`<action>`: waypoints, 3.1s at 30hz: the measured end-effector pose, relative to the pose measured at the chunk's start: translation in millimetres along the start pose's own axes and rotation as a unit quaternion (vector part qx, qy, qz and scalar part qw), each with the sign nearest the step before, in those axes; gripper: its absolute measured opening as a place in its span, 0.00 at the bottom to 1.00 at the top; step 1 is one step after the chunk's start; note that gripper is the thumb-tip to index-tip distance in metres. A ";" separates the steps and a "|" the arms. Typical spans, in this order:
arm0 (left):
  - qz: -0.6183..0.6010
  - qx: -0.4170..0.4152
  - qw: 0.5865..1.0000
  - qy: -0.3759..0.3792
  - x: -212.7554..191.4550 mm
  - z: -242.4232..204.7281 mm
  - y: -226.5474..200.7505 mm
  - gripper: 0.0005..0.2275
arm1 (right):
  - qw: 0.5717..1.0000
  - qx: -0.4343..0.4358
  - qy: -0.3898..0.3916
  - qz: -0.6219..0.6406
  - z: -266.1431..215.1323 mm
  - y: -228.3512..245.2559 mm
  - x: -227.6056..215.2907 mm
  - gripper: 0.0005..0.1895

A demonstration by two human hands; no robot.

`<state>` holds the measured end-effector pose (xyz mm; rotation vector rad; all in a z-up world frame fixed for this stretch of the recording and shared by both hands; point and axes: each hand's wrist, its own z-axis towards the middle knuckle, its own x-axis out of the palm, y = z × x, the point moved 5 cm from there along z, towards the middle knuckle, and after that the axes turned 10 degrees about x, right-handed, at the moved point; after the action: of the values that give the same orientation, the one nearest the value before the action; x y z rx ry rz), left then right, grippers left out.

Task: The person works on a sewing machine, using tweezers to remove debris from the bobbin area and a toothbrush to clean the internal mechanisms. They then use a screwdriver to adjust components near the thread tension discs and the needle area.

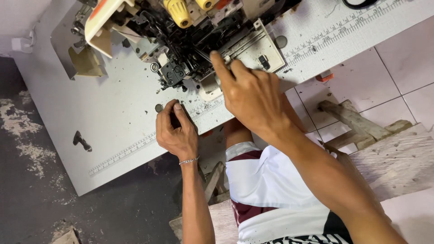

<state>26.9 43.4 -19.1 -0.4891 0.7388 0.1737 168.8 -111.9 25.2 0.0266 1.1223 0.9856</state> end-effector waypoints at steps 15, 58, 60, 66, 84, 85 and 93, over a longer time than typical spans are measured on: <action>0.036 0.029 0.999 -0.005 -0.1 3.5 -12.8 0.09 | 0.986 -0.013 0.117 -0.117 3.6 12.4 21.9 0.27; 0.004 -0.009 1.000 -0.011 1.0 2.5 -5.1 0.04 | 0.998 -0.016 0.036 -0.056 -17.8 8.5 -5.8 0.22; 0.008 -0.012 1.000 -0.014 -0.3 3.2 -3.9 0.04 | 0.996 -0.026 0.005 -0.089 -25.3 6.9 -3.4 0.23; 0.009 -0.015 1.000 -0.007 0.6 2.0 -2.2 0.04 | 0.993 -0.028 -0.039 -0.105 -24.7 9.6 2.2 0.22; 0.015 -0.004 1.000 -0.012 0.3 2.0 -5.6 0.04 | 0.988 0.002 -0.099 -0.122 -14.4 28.5 16.3 0.21; 0.014 -0.005 1.000 -0.013 -0.3 2.3 -6.7 0.04 | 0.994 0.021 -0.060 -0.093 -12.8 26.9 19.5 0.23; 0.023 -0.004 1.000 -0.010 -0.3 0.6 -5.9 0.04 | 0.998 0.047 0.045 -0.017 -16.3 22.3 15.2 0.29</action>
<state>28.9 38.5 -16.3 -0.4776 0.7308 0.2249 143.2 -95.6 16.7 0.0383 1.2481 0.9102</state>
